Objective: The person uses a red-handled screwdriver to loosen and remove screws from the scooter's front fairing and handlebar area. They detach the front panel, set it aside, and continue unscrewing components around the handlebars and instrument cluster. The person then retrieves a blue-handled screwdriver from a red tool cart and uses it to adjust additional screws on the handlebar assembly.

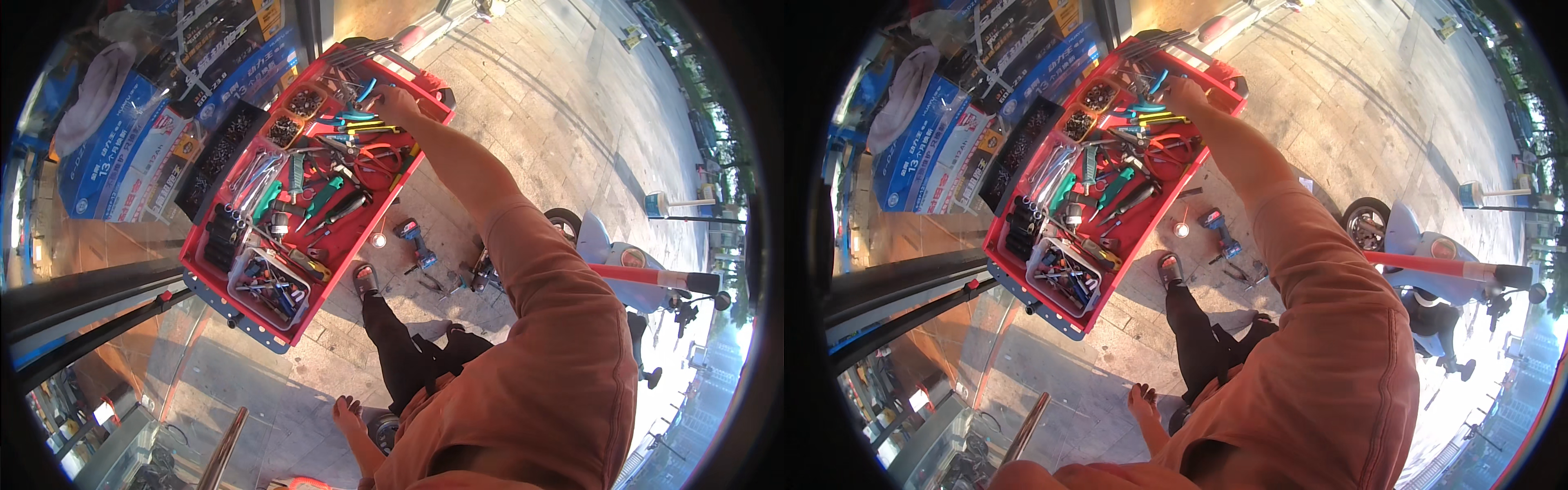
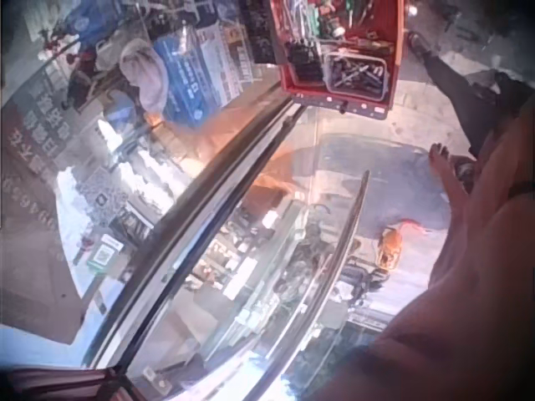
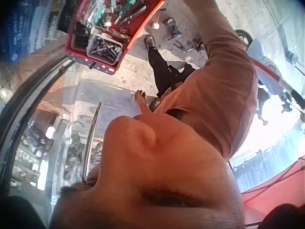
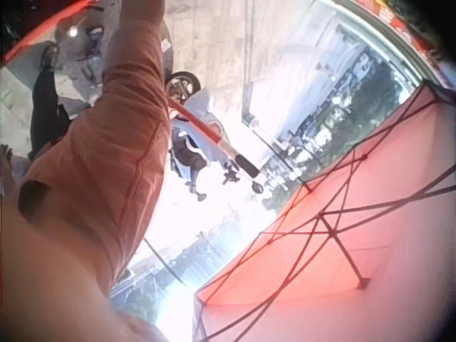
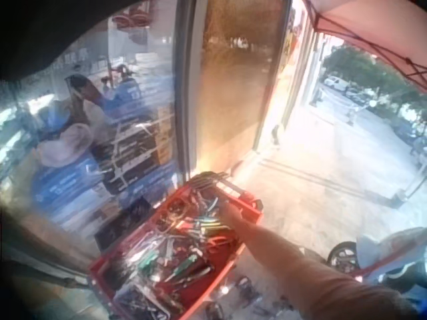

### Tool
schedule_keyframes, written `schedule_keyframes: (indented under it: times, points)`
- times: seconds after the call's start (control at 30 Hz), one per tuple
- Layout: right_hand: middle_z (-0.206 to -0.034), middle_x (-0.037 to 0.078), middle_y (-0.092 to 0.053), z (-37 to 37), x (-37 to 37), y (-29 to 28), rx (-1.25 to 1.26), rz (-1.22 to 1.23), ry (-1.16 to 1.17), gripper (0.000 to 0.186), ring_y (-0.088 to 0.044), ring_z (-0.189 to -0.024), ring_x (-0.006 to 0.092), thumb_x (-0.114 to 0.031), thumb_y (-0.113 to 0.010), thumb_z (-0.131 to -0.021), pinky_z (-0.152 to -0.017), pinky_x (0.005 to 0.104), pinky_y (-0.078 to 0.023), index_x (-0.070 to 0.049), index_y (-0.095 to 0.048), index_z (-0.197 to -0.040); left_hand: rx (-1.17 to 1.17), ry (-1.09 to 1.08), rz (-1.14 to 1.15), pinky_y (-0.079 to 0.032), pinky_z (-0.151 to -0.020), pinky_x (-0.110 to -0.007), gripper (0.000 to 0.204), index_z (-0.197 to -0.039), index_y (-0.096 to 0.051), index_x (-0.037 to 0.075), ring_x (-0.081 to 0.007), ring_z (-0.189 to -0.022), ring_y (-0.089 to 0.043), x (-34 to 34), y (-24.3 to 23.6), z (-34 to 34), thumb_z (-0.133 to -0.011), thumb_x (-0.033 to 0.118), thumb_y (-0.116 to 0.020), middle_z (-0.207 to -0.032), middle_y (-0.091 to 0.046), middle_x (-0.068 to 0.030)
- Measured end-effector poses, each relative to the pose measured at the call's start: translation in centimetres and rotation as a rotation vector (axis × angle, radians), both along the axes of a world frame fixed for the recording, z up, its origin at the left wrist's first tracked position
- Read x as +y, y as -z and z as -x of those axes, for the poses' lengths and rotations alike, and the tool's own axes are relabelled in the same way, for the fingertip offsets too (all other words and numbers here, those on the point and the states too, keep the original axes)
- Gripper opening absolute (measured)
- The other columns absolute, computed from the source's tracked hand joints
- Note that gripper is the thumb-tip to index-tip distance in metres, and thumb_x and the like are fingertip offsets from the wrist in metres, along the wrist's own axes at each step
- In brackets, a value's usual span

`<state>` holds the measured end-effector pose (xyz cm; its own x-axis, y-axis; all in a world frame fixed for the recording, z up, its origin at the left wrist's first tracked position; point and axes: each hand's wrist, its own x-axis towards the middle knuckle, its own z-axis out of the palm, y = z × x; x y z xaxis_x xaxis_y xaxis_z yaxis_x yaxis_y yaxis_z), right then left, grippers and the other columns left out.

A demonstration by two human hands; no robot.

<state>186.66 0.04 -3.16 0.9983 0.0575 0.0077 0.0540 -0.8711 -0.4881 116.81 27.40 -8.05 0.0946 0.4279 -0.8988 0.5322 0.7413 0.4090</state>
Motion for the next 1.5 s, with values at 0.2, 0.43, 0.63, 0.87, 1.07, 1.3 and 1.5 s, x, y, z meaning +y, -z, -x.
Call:
schedule_keyframes:
  times: [0.2,0.43,0.63,0.87,1.07,1.3,1.5]
  points:
    - [-0.122,0.022,-0.059,-5.5,3.3,-0.4,0.073,0.245,0.255,0.043,-0.064,-0.109,0.0380,-0.034,-0.073,-0.082,-0.086,0.0485,-0.055,-0.006,-0.065,-0.114,0.130,0.036,0.088,-0.046,-0.050,-0.032,0.022,-0.105,-0.058,0.006,-0.0226,-0.064,-0.061,0.3,-1.0,0.6,-0.091,0.022,-0.064,-0.088,-0.065,-0.0105]
    - [-0.122,0.019,-0.063,-4.6,1.4,-2.0,0.230,0.384,0.016,0.049,-0.066,-0.110,0.0358,-0.031,-0.073,-0.082,-0.088,0.0450,-0.056,-0.009,-0.062,-0.125,0.211,0.116,0.173,-0.047,-0.051,-0.036,0.025,-0.107,-0.057,0.006,-0.0269,-0.067,-0.061,0.9,-0.1,2.9,-0.091,0.024,-0.065,-0.091,-0.064,-0.0123]
    - [-0.119,0.015,-0.067,-5.7,0.3,-0.6,0.265,0.448,0.043,0.039,-0.066,-0.112,0.0313,-0.021,-0.070,-0.079,-0.091,0.0423,-0.056,-0.009,-0.068,-0.117,0.208,0.051,0.088,-0.046,-0.051,-0.034,0.026,-0.109,-0.057,0.006,-0.0251,-0.066,-0.060,1.8,-1.2,0.4,-0.090,0.023,-0.065,-0.091,-0.064,-0.0120]
    - [-0.057,0.009,-0.057,-6.2,-5.6,-9.1,0.538,0.391,-0.108,0.029,-0.054,-0.049,0.0203,-0.029,-0.075,-0.063,-0.046,0.0379,-0.042,-0.002,-0.064,-0.062,0.087,0.003,0.061,-0.046,-0.051,-0.031,0.031,-0.113,-0.055,0.005,-0.0230,-0.066,-0.061,-1.2,-0.4,2.8,-0.090,0.021,-0.067,-0.092,-0.064,-0.0120]
    - [-0.067,0.007,-0.063,7.8,-9.5,-15.4,0.279,0.000,-0.264,0.033,-0.058,-0.058,0.0178,-0.033,-0.074,-0.072,-0.053,0.0328,-0.044,-0.001,-0.068,-0.073,0.002,0.024,-0.065,-0.047,-0.051,-0.029,0.027,-0.111,-0.059,0.001,-0.0224,-0.066,-0.063,-8.7,-0.6,4.4,-0.092,0.020,-0.064,-0.091,-0.066,-0.0124]
    - [-0.084,0.012,-0.067,48.5,-5.8,-10.8,0.392,-0.409,-0.815,0.031,-0.064,-0.076,0.0191,-0.024,-0.074,-0.085,-0.069,0.0334,-0.050,0.002,-0.063,-0.098,-0.371,0.305,-1.043,-0.051,-0.087,-0.040,0.046,-0.127,-0.056,0.001,-0.0299,-0.100,-0.065,-28.2,-10.8,9.7,-0.086,0.014,-0.071,-0.113,-0.065,-0.0179]
    - [-0.077,0.016,-0.060,80.8,-13.2,-13.2,0.666,-0.537,-1.226,0.033,-0.061,-0.071,0.0291,-0.025,-0.066,-0.091,-0.069,0.0397,-0.049,0.002,-0.057,-0.107,0.176,0.318,-1.210,-0.039,-0.100,-0.053,0.069,-0.142,-0.040,-0.001,-0.0407,-0.118,-0.049,-41.6,-18.8,22.7,-0.079,0.013,-0.064,-0.130,-0.051,-0.0217]
